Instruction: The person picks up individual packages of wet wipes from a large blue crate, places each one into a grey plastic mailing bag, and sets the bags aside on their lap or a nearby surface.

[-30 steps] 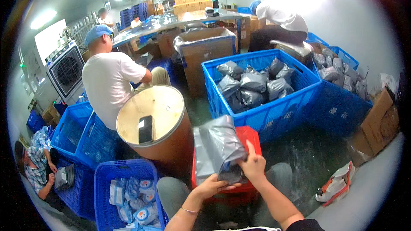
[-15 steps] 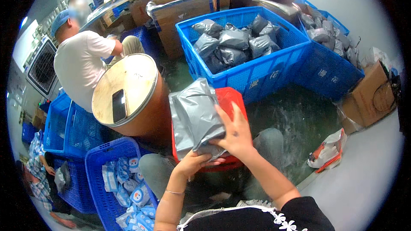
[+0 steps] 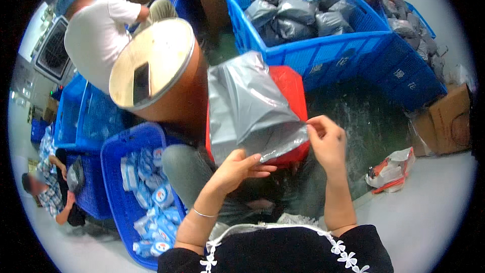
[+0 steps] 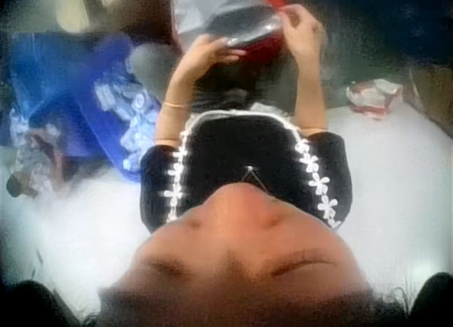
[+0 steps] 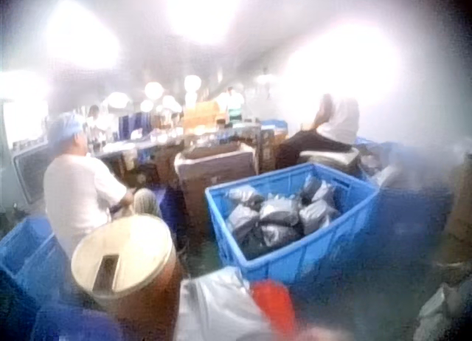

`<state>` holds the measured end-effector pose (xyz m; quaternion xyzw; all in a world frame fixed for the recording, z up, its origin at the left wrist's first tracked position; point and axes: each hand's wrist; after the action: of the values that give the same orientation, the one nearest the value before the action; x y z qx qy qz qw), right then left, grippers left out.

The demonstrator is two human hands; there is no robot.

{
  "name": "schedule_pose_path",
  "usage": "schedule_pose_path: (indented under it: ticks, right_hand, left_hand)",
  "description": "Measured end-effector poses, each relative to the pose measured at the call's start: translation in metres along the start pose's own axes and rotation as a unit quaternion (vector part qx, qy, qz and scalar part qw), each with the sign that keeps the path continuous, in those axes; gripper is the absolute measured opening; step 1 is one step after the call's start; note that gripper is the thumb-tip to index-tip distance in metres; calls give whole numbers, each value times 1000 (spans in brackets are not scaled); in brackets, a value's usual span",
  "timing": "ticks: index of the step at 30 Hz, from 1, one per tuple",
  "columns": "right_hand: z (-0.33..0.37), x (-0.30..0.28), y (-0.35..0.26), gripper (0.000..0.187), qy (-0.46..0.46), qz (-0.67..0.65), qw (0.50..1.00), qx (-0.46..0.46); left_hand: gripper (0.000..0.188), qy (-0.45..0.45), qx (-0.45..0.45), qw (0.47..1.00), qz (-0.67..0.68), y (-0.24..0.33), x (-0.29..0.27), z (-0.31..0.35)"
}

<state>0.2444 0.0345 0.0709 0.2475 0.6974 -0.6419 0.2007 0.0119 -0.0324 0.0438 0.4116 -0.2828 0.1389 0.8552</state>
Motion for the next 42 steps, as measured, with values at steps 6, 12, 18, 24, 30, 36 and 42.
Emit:
schedule_pose_path:
  ticks: [6, 12, 18, 24, 30, 36, 42]
  right_hand:
    - [9, 23, -37, 16, -164, -81, 941, -284]
    - [7, 44, -21, 18, -276, -58, 891, -356]
    - [-46, -147, 145, 19, -47, -451, 891, 5]
    - [-55, -162, 126, 65, 381, 144, 903, -137]
    - [-96, -13, 15, 39, -177, 266, 676, -664]
    - [-109, 14, 37, 20, -216, 10, 829, -515]
    - [-111, 78, 29, 39, -220, -216, 951, -26]
  left_hand:
    - [20, 192, 135, 966, -110, -13, -12, 4]
    - [18, 206, 148, 955, -156, -11, -8, 2]
    - [17, 230, 169, 926, -248, -22, -32, 2]
    - [31, 325, 586, 460, -582, 2, -19, 14]
    - [20, 128, 541, 402, -727, -1, -29, -17]
    - [13, 178, 521, 555, -623, 4, -19, -18]
    - [24, 309, 383, 870, 0, 32, -17, -84]
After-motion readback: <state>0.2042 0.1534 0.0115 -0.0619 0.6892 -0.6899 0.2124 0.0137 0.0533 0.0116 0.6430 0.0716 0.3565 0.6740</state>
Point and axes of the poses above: each hand's wrist, its own z-axis away from the middle knuckle, its own x-axis out of the palm, y = z × x, and after that the axes turned 5 degrees about z, right-handed
